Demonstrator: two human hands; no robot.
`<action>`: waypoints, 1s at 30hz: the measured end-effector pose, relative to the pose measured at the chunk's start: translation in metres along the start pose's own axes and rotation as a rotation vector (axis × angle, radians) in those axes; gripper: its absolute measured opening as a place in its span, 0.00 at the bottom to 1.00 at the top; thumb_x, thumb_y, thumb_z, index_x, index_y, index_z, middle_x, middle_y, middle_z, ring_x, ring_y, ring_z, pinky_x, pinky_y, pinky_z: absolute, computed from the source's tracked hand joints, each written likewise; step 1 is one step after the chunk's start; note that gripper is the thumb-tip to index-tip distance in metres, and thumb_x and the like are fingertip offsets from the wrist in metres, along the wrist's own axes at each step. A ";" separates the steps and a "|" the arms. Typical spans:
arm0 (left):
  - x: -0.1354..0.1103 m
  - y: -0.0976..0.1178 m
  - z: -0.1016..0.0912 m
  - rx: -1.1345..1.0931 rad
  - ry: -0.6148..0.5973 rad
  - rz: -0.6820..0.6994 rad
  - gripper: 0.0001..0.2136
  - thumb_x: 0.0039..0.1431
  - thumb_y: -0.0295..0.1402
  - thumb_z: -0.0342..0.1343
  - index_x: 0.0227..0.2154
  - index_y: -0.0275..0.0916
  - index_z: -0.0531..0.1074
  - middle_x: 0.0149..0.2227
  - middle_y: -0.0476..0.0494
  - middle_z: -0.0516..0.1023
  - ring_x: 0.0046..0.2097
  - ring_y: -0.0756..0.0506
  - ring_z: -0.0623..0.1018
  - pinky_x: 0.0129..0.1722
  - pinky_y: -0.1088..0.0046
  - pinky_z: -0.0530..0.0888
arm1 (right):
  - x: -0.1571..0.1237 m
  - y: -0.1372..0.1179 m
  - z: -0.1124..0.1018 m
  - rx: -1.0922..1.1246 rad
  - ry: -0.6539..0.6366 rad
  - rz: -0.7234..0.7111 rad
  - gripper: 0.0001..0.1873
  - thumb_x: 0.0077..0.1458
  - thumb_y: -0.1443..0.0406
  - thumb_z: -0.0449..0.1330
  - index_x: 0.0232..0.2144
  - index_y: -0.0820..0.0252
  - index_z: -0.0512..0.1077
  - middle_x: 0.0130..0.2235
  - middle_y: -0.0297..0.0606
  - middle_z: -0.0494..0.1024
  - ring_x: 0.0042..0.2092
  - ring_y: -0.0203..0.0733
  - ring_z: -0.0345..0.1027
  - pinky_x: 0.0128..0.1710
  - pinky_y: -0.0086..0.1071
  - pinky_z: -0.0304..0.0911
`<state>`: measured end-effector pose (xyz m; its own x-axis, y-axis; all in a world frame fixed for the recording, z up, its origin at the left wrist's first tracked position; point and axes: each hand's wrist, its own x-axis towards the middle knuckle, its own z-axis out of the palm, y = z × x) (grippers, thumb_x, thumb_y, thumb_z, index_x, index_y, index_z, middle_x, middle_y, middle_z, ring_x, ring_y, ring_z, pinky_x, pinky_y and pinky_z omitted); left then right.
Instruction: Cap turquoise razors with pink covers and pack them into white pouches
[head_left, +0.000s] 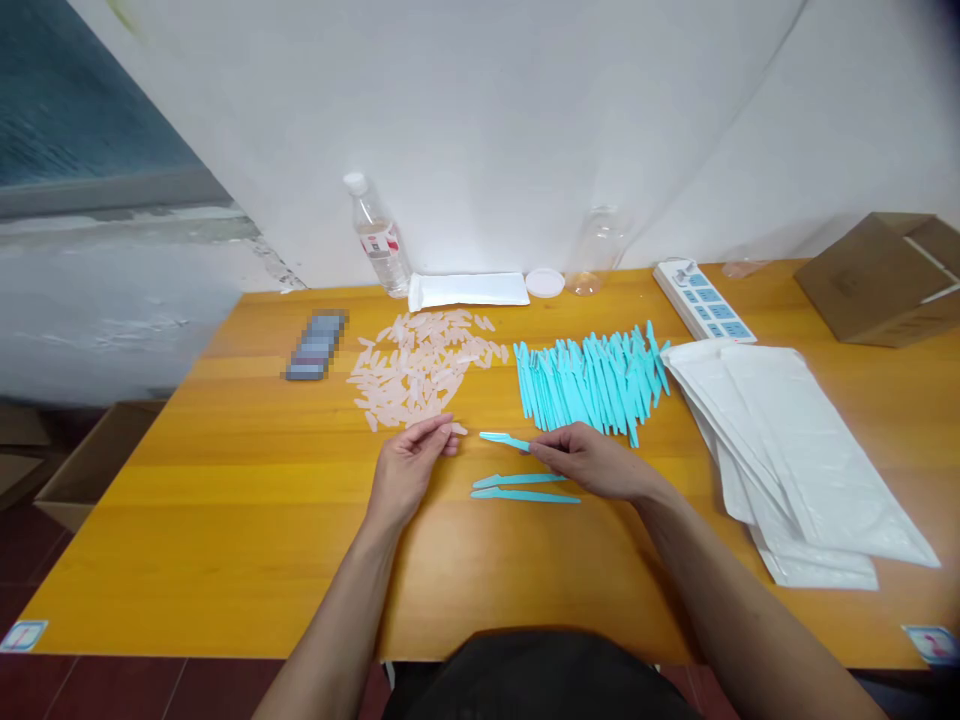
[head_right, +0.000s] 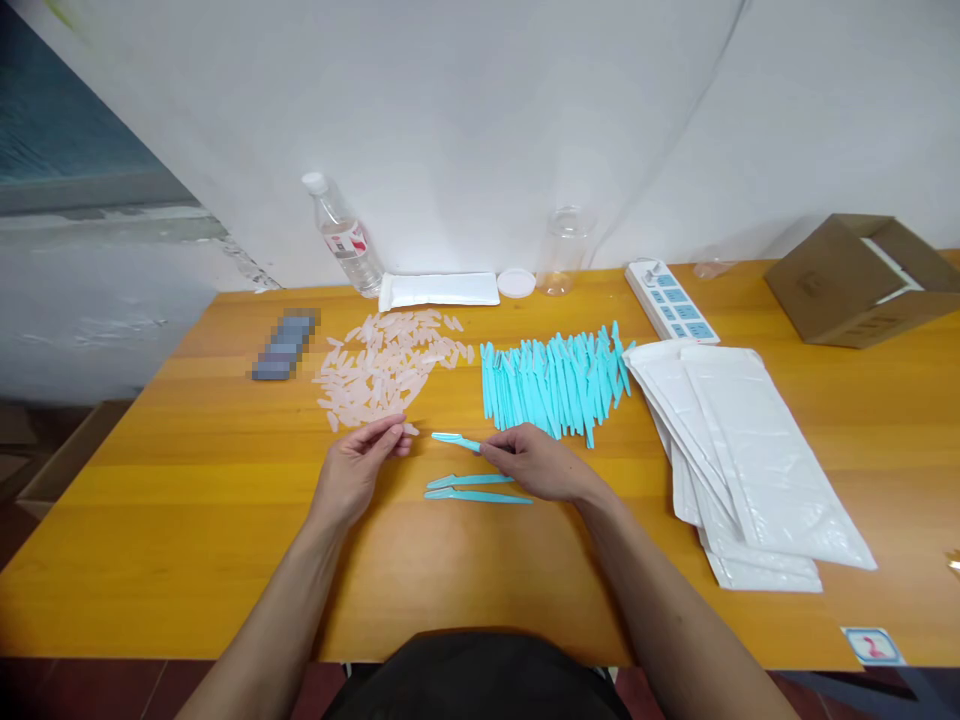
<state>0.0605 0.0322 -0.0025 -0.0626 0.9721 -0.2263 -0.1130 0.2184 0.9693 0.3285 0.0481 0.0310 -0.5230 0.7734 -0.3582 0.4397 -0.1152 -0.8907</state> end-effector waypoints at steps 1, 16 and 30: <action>-0.001 0.001 -0.001 0.040 -0.018 0.006 0.20 0.54 0.43 0.68 0.46 0.37 0.79 0.41 0.41 0.84 0.38 0.48 0.80 0.45 0.68 0.77 | 0.000 0.000 0.000 0.000 -0.004 0.000 0.25 0.62 0.46 0.52 0.22 0.57 0.62 0.22 0.27 0.50 0.25 0.32 0.41 0.22 0.30 0.39; -0.009 0.021 0.009 0.480 -0.280 0.055 0.17 0.63 0.46 0.56 0.38 0.37 0.81 0.33 0.46 0.81 0.36 0.46 0.77 0.38 0.73 0.71 | -0.002 -0.002 -0.008 -0.180 -0.097 -0.018 0.25 0.63 0.49 0.50 0.21 0.57 0.56 0.24 0.28 0.49 0.25 0.32 0.42 0.23 0.29 0.41; -0.019 0.014 0.021 0.648 -0.307 0.175 0.15 0.66 0.42 0.54 0.39 0.38 0.81 0.36 0.45 0.81 0.37 0.46 0.77 0.37 0.73 0.70 | 0.001 -0.006 0.007 -0.335 0.054 -0.117 0.15 0.65 0.58 0.53 0.34 0.59 0.75 0.26 0.30 0.68 0.26 0.33 0.57 0.26 0.28 0.51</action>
<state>0.0810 0.0189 0.0172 0.2648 0.9570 -0.1185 0.4878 -0.0270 0.8726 0.3199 0.0454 0.0339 -0.5481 0.8024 -0.2362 0.5988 0.1793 -0.7806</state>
